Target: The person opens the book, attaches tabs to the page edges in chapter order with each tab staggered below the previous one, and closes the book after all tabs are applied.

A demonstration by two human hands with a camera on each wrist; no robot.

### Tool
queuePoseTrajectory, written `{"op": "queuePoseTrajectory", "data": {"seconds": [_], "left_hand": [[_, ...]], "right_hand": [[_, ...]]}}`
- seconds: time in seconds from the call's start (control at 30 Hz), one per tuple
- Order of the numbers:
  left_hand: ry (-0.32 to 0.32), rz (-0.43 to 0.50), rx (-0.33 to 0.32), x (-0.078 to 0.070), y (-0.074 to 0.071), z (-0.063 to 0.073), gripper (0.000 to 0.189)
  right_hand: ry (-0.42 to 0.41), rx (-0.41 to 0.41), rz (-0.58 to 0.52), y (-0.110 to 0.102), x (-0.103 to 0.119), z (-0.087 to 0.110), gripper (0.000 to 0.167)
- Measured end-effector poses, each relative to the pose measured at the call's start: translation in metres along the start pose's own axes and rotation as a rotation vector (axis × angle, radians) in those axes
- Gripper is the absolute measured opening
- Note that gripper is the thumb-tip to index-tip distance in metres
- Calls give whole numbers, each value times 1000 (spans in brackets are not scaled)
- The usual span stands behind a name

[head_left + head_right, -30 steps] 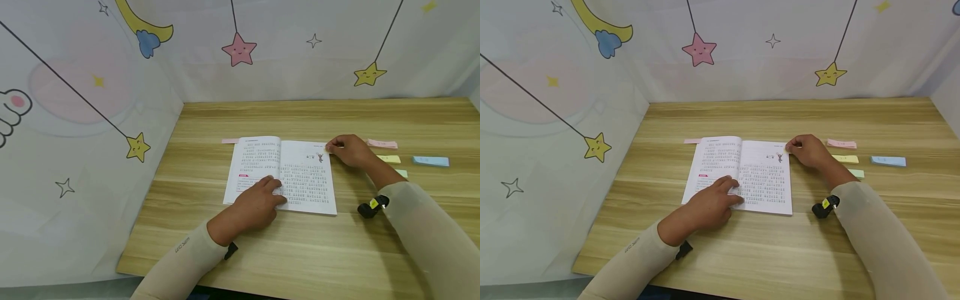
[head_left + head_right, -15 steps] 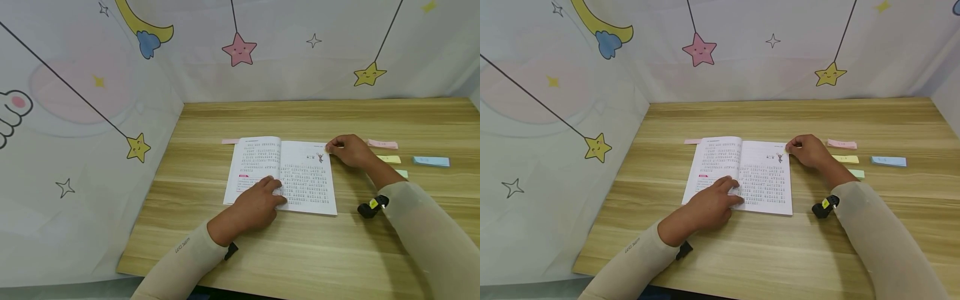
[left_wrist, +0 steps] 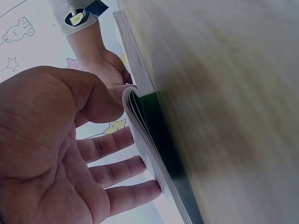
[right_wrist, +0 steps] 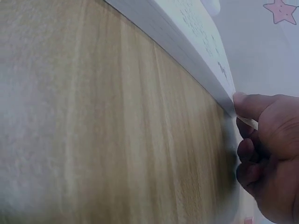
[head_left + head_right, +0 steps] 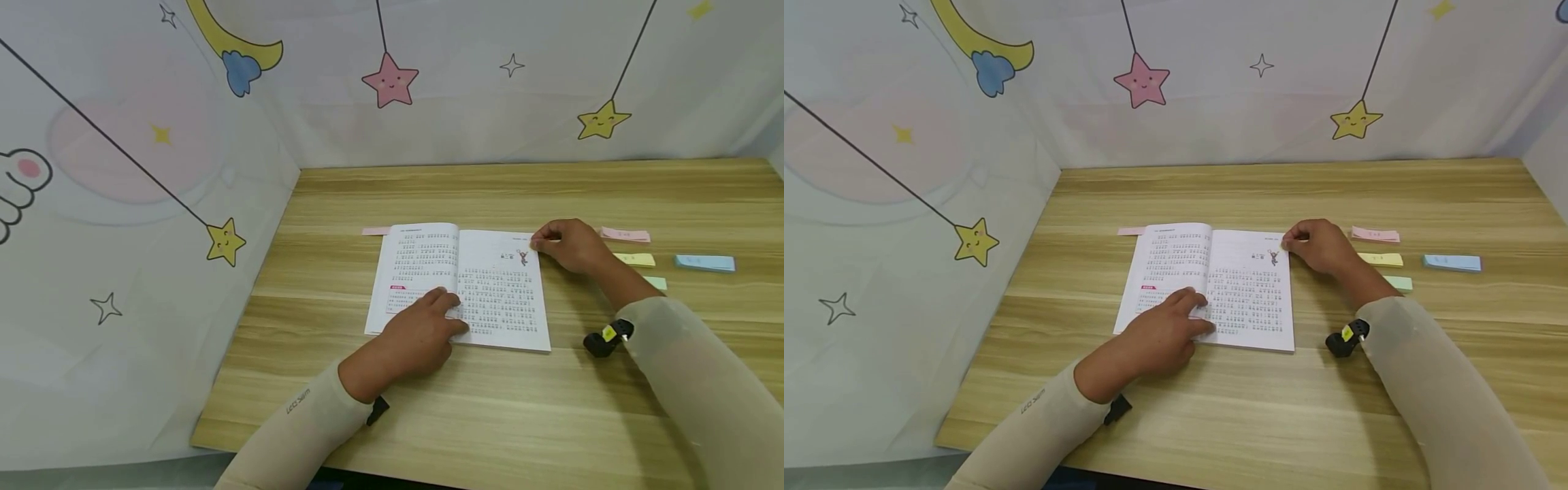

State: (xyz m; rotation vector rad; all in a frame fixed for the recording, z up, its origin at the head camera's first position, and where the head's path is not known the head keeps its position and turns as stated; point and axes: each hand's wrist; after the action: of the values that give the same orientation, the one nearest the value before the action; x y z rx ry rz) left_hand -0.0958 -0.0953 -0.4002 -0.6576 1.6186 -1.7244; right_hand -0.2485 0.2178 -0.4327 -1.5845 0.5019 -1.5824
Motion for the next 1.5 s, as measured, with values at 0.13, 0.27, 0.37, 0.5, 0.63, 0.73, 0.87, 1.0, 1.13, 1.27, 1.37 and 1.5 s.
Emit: {"op": "queuePoseTrajectory", "data": {"seconds": [0.13,0.27,0.37,0.5,0.63,0.73,0.87,1.0,1.13,1.27,1.37,1.5], "left_hand": [[6,-3,-18,1,0,0,37],[15,-9,-30,1,1,-1,37],[17,-7,-28,1,1,-1,37],[19,-12,-20,0,0,-1,37],[24,-25,-20,1,-1,0,37],[19,-23,-19,1,-1,0,37],[6,-1,-13,1,0,0,37],[6,1,-38,0,1,-1,32],[3,-17,-41,-4,0,-4,27],[-23,-36,-21,-6,-1,-8,36],[-38,-51,-18,-6,-1,-10,39],[-36,-69,-24,-7,0,-12,38]], "right_hand": [[-109,-71,137,0,6,2,19],[-220,-129,298,-1,14,7,13],[-218,-96,342,-2,18,12,18],[-183,-37,396,-4,22,20,26],[-200,-11,442,-3,25,27,25],[-234,-13,458,-1,26,33,22],[-278,-11,455,0,26,45,14],[-319,-30,395,3,26,64,10],[-335,-129,336,6,26,89,10],[-240,-141,309,11,30,110,16],[-181,-61,318,20,36,118,25],[-165,-15,318,34,45,126,35]]}}
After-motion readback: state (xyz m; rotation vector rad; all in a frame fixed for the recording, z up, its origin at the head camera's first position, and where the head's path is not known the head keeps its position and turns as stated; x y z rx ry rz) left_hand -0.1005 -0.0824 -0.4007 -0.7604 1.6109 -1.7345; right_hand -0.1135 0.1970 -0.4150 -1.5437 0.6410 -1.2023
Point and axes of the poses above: each hand's wrist, its own z-axis away from the middle knuckle, its own y-axis out of the palm, x = y × z, and after that the axes turned 2 degrees about -y, right-handed
